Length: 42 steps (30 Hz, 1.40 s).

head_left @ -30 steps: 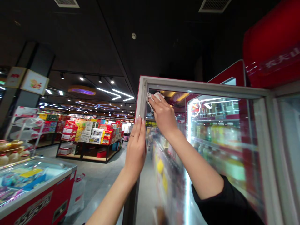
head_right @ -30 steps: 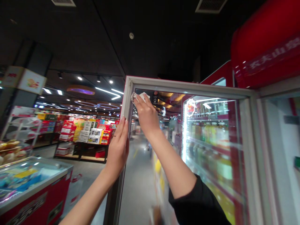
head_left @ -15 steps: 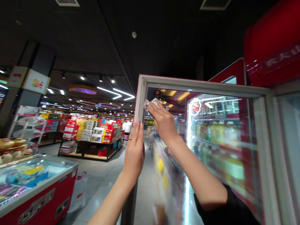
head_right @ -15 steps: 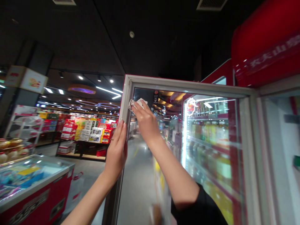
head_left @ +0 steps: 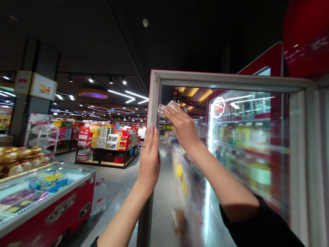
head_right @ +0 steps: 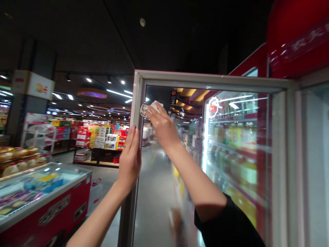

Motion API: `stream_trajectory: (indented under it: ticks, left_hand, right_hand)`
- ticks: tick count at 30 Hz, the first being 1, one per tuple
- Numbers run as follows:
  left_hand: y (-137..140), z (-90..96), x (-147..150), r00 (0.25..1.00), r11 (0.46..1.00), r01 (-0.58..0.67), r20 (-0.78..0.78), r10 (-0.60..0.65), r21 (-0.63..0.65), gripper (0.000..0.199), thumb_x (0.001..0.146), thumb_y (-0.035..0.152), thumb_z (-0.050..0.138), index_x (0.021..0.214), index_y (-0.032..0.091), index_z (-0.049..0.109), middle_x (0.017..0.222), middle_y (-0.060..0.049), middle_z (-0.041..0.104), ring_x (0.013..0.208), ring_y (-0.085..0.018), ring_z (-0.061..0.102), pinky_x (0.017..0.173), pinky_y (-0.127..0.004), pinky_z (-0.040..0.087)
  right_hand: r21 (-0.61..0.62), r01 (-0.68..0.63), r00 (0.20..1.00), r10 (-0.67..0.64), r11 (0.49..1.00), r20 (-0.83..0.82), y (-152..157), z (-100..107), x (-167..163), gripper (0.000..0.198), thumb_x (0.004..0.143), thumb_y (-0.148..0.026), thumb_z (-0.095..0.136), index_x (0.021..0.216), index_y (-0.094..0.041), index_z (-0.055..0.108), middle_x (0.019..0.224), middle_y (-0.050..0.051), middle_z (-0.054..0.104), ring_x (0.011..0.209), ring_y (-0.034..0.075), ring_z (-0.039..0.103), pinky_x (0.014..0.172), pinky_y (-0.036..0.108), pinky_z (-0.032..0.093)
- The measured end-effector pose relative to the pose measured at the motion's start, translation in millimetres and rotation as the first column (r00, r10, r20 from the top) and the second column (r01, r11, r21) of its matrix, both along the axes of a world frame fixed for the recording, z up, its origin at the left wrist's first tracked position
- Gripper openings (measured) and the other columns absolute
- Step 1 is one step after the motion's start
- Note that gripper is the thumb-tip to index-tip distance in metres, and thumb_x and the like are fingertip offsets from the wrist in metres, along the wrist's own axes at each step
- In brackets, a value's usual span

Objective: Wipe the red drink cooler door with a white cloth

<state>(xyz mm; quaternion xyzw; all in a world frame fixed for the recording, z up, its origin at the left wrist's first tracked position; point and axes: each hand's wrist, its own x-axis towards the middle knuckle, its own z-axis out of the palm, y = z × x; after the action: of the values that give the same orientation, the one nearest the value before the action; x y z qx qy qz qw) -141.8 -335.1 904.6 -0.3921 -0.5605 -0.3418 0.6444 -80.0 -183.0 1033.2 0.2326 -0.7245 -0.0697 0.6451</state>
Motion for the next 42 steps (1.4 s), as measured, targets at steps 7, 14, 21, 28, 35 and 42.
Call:
stream_trajectory:
  ticks: [7, 14, 21, 28, 35, 42]
  left_hand:
    - [-0.9, -0.4, -1.2, 1.0, 1.0, -0.004, -0.024, 0.004, -0.004, 0.097, 0.103, -0.008, 0.037, 0.182, 0.038, 0.005, 0.187, -0.002, 0.021, 0.172, -0.023, 0.026, 0.141, -0.05, 0.032]
    - [0.4, -0.8, -0.9, 1.0, 1.0, -0.016, -0.024, 0.016, 0.005, 0.096, 0.103, -0.009, 0.037, 0.182, 0.036, 0.006, 0.186, -0.004, 0.024, 0.171, -0.023, 0.027, 0.142, -0.047, 0.03]
    - [-1.9, -1.4, 0.1, 0.999, 1.0, -0.013, -0.03, 0.013, -0.001, 0.095, 0.104, -0.008, 0.037, 0.182, 0.036, 0.006, 0.186, -0.004, 0.025, 0.171, -0.022, 0.028, 0.141, -0.047, 0.031]
    - [-1.4, -2.5, 1.5, 1.0, 1.0, 0.001, -0.014, -0.001, 0.001, 0.1, 0.101, -0.011, 0.039, 0.182, 0.037, 0.006, 0.186, -0.002, 0.024, 0.171, -0.023, 0.028, 0.142, -0.046, 0.03]
    - [-0.4, -2.7, -1.0, 0.999, 1.0, -0.006, -0.032, 0.007, 0.007, 0.096, 0.102, -0.01, 0.037, 0.182, 0.036, 0.01, 0.186, -0.003, 0.025, 0.171, -0.02, 0.029, 0.142, -0.045, 0.03]
    - [0.7, -2.6, -2.2, 1.0, 1.0, -0.006, -0.031, 0.006, 0.016, 0.095, 0.102, -0.009, 0.037, 0.182, 0.036, 0.011, 0.186, -0.003, 0.028, 0.171, -0.02, 0.029, 0.142, -0.045, 0.031]
  right_hand:
    - [0.099, 0.04, 0.999, -0.041, 0.994, 0.01, 29.2, -32.5, 23.4, 0.065, 0.098, 0.009, 0.054, 0.147, -0.028, 0.074, 0.153, 0.003, 0.073, 0.156, 0.025, 0.057, 0.129, 0.046, 0.056]
    - [-0.056, 0.017, 0.996, -0.022, 0.998, -0.092, 19.6, -8.0, 6.3, 0.072, 0.095, 0.011, 0.051, 0.151, -0.029, 0.072, 0.154, 0.003, 0.072, 0.157, 0.028, 0.057, 0.13, 0.056, 0.055]
    - [0.137, 0.023, 1.0, -0.021, 0.99, -0.01, 16.2, -44.1, 18.9, 0.058, 0.103, 0.005, 0.051, 0.148, -0.023, 0.074, 0.154, 0.007, 0.072, 0.157, 0.027, 0.055, 0.13, 0.044, 0.055]
    - [-0.042, 0.035, 0.99, -0.041, 0.999, -0.132, 39.8, -19.6, 16.0, 0.069, 0.097, 0.011, 0.046, 0.148, -0.026, 0.074, 0.153, 0.004, 0.073, 0.156, 0.027, 0.058, 0.132, 0.053, 0.053]
    - [0.104, 0.027, 1.0, -0.025, 0.994, -0.017, 18.4, -46.0, 16.8, 0.061, 0.103, 0.005, 0.051, 0.151, -0.027, 0.072, 0.155, 0.003, 0.071, 0.158, 0.025, 0.055, 0.13, 0.046, 0.055]
    - [-0.072, 0.046, 0.988, -0.056, 0.996, -0.145, 73.3, -33.6, 32.8, 0.075, 0.096, 0.009, 0.053, 0.154, -0.035, 0.069, 0.154, -0.001, 0.072, 0.154, 0.029, 0.059, 0.13, 0.056, 0.054]
